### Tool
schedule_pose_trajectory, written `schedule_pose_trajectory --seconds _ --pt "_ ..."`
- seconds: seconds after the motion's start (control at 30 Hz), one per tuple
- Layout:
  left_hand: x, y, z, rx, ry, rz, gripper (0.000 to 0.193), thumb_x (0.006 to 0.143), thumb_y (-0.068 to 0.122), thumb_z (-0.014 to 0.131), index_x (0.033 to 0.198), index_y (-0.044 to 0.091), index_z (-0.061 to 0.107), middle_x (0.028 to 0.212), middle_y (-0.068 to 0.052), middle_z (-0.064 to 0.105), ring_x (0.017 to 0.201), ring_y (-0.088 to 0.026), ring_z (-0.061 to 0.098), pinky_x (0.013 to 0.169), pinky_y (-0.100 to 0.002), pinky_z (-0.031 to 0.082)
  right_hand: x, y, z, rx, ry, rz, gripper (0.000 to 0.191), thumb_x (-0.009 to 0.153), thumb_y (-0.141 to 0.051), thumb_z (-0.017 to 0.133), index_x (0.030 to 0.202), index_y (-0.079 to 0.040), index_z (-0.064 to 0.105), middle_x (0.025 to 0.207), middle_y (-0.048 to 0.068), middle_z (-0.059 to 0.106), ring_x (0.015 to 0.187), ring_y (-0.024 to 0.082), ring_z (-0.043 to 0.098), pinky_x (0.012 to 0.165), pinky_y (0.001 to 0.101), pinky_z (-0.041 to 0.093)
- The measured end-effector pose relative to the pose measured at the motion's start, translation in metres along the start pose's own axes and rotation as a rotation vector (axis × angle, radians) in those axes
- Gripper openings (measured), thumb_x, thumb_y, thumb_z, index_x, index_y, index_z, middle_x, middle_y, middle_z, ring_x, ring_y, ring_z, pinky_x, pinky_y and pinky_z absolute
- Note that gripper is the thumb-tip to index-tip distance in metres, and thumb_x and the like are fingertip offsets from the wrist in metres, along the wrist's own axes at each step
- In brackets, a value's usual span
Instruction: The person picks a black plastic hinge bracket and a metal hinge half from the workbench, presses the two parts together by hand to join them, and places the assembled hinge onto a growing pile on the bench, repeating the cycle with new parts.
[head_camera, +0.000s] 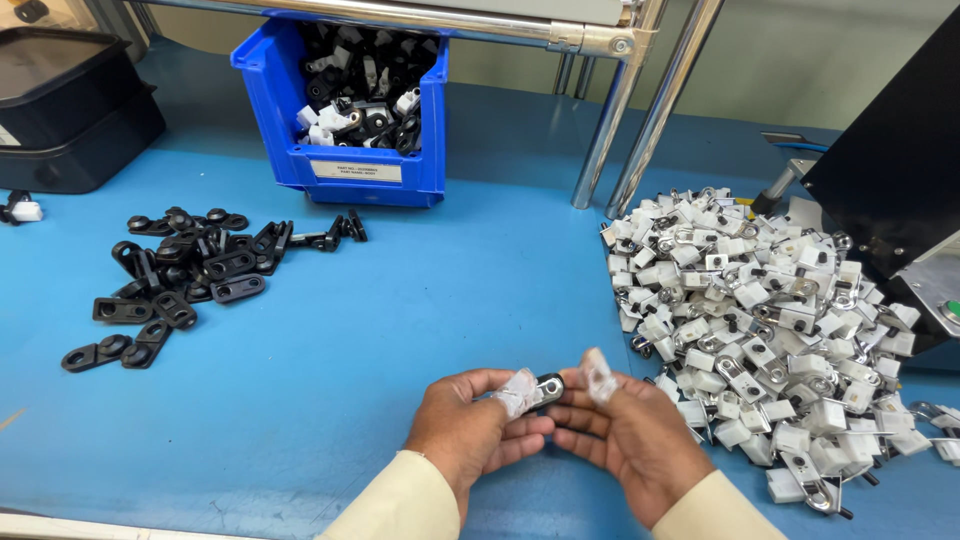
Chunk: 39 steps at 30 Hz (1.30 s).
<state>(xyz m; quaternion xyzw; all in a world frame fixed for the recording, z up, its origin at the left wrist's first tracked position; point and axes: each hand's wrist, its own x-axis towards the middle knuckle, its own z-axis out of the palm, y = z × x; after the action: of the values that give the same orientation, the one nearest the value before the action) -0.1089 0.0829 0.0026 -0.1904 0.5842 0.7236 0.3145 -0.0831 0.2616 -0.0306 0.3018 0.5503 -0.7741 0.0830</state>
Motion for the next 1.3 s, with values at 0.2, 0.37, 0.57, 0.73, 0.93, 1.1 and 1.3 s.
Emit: schedule_pose_trajectory --seconds 0.2,0.37,0.57,0.73,0.93,1.1,1.3 --pt "-0.005 -0.003 0.013 0.191 0.08 0.159 0.022 0.093 0.012 0.072 0.113 0.003 0.074 0.092 -0.01 0.081 0.079 -0.015 0.079 0.073 -0.027 0.066 0.001 0.011 0.003 -0.036 -0.011 -0.103 0.022 0.089 -0.014 0.07 0.098 0.006 0.07 0.089 0.017 0.076 0.081 0.024 0.073 0.078 0.0367 0.063" --pt "-0.012 -0.003 0.02 0.339 0.242 0.219 0.021 0.091 0.01 0.074 0.112 0.008 0.076 0.085 -0.007 0.08 0.076 -0.012 0.078 0.07 -0.025 0.065 0.001 0.011 0.017 0.115 0.236 -0.03 0.024 0.099 -0.019 0.061 0.103 0.005 0.064 0.089 0.015 0.07 0.083 0.027 0.069 0.08 0.0398 0.06" --pt "-0.017 0.004 -0.001 -0.101 0.273 0.043 0.024 0.097 0.011 0.068 0.116 -0.003 0.07 0.101 -0.014 0.08 0.086 -0.02 0.079 0.076 -0.029 0.066 -0.01 -0.018 -0.01 0.04 0.231 -0.277 0.026 0.098 -0.022 0.05 0.107 -0.003 0.065 0.09 0.01 0.072 0.084 0.022 0.072 0.073 0.0381 0.058" --pt "-0.012 -0.006 0.008 -0.239 0.117 0.03 0.026 0.096 0.018 0.07 0.111 -0.004 0.069 0.097 -0.014 0.076 0.086 -0.02 0.076 0.077 -0.031 0.064 -0.013 0.004 0.008 -0.022 0.114 -0.075 0.025 0.099 -0.029 0.061 0.105 -0.005 0.067 0.09 0.008 0.075 0.08 0.018 0.069 0.067 0.0353 0.055" --pt "-0.015 -0.012 0.008 -0.185 0.064 0.007 0.023 0.096 0.014 0.069 0.112 -0.003 0.069 0.098 -0.012 0.077 0.085 -0.019 0.077 0.075 -0.029 0.065 -0.011 0.014 0.02 -0.02 0.089 -0.097 0.02 0.092 -0.018 0.071 0.098 0.0 0.07 0.083 0.009 0.072 0.071 0.017 0.066 0.068 0.033 0.057" --pt "-0.019 -0.015 0.015 -0.059 0.186 0.195 0.027 0.09 0.002 0.07 0.117 0.0 0.073 0.094 -0.013 0.079 0.081 -0.016 0.079 0.07 -0.026 0.065 -0.019 0.019 0.034 0.114 0.179 -0.05 0.013 0.093 -0.011 0.064 0.098 0.0 0.068 0.083 0.01 0.073 0.075 0.018 0.068 0.074 0.0328 0.056" --pt "-0.032 -0.007 0.014 -0.138 0.184 0.086 0.025 0.095 0.013 0.071 0.115 -0.002 0.072 0.097 -0.012 0.078 0.085 -0.016 0.078 0.074 -0.026 0.064 -0.035 0.011 0.037 0.142 0.236 0.022 0.035 0.102 -0.034 0.058 0.101 -0.001 0.068 0.086 0.009 0.068 0.08 0.02 0.066 0.078 0.0358 0.057"
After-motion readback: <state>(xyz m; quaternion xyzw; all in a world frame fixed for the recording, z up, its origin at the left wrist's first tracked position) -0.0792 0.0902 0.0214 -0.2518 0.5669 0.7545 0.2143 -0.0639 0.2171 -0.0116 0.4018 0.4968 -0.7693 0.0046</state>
